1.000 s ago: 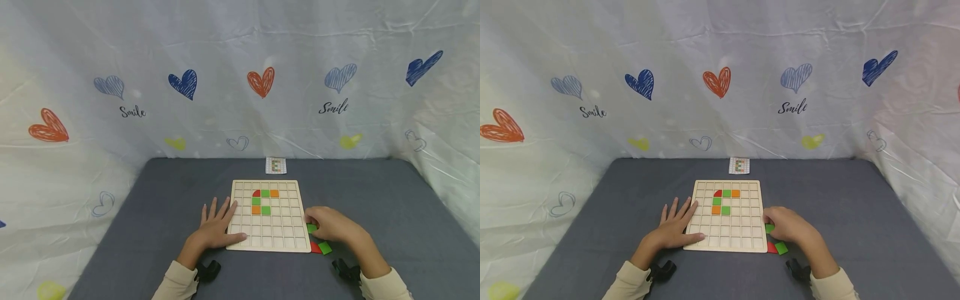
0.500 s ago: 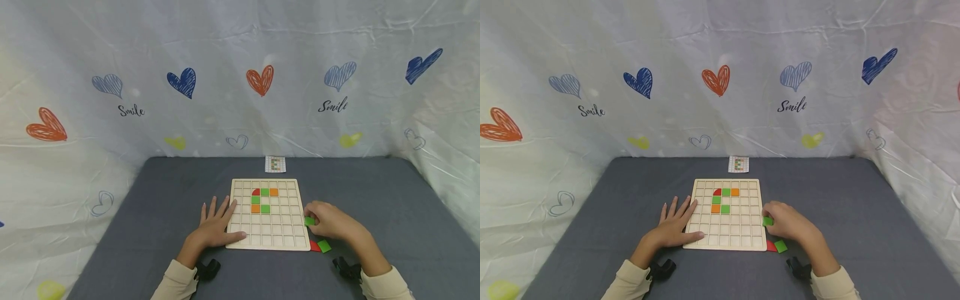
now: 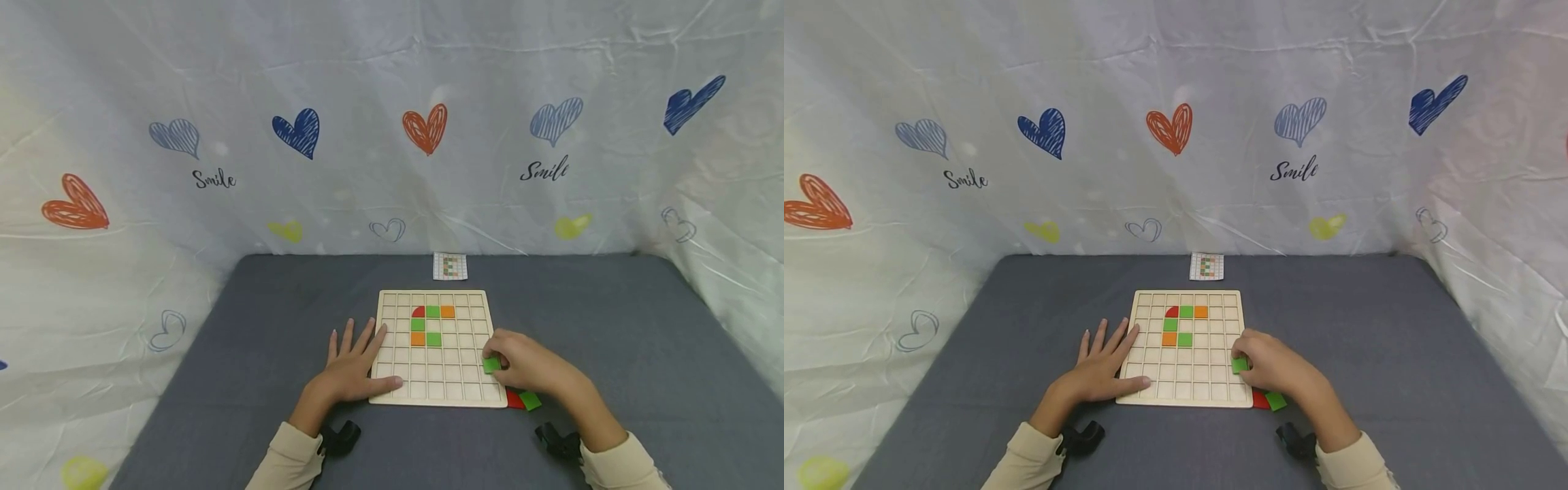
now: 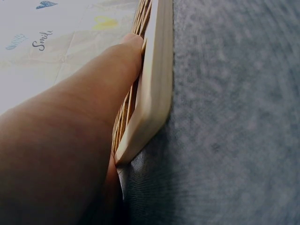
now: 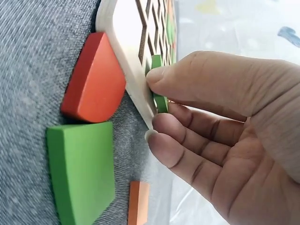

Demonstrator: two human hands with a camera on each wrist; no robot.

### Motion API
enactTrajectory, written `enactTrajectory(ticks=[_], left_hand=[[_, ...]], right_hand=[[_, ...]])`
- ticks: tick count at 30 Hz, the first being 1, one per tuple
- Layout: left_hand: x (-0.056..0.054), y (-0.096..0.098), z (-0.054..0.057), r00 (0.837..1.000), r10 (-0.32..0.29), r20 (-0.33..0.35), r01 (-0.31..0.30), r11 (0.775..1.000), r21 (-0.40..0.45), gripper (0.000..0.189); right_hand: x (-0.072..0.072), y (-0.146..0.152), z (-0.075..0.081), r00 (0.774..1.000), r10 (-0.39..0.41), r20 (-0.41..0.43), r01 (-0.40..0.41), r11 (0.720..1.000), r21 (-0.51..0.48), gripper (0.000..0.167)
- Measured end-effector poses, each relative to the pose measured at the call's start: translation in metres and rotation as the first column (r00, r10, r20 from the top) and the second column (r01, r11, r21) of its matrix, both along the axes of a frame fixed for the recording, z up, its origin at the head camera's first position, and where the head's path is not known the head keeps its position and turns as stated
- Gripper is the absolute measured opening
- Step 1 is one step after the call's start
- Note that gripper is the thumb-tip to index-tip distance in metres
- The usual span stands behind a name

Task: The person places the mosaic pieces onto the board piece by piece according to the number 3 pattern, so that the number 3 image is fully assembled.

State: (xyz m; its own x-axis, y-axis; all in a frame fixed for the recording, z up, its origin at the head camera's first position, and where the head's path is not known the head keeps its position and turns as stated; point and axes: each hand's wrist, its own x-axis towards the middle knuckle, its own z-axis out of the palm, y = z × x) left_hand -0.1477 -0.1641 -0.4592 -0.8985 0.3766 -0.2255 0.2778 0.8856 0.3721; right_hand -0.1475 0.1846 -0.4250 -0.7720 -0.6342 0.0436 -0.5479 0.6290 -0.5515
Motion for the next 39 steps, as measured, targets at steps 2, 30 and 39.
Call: enactTrajectory(ticks=[2,30,39], left_hand=[[0.0,0.0,0.001,1.0,0.002,-0.002,-0.002,1.0,0.004,0.104],[0.001,0.0,0.003,1.0,-0.003,0.002,0.003,1.0,0.006,0.106],[0.001,0.0,0.003,1.0,-0.003,0.004,0.003,1.0,0.013,0.105]], right_hand=[[0.0,0.0,-0.001,1.0,-0.008,0.001,0.008,1.0,0.0,0.022],[-0.007,-0.014,-0.01,1.0,0.011,-0.019,-0.011,0.999,-0.045,0.019],[-0.009,-0.027,-0.011,0.998,0.06,-0.029,-0.061,0.997,-0.05,0.017]])
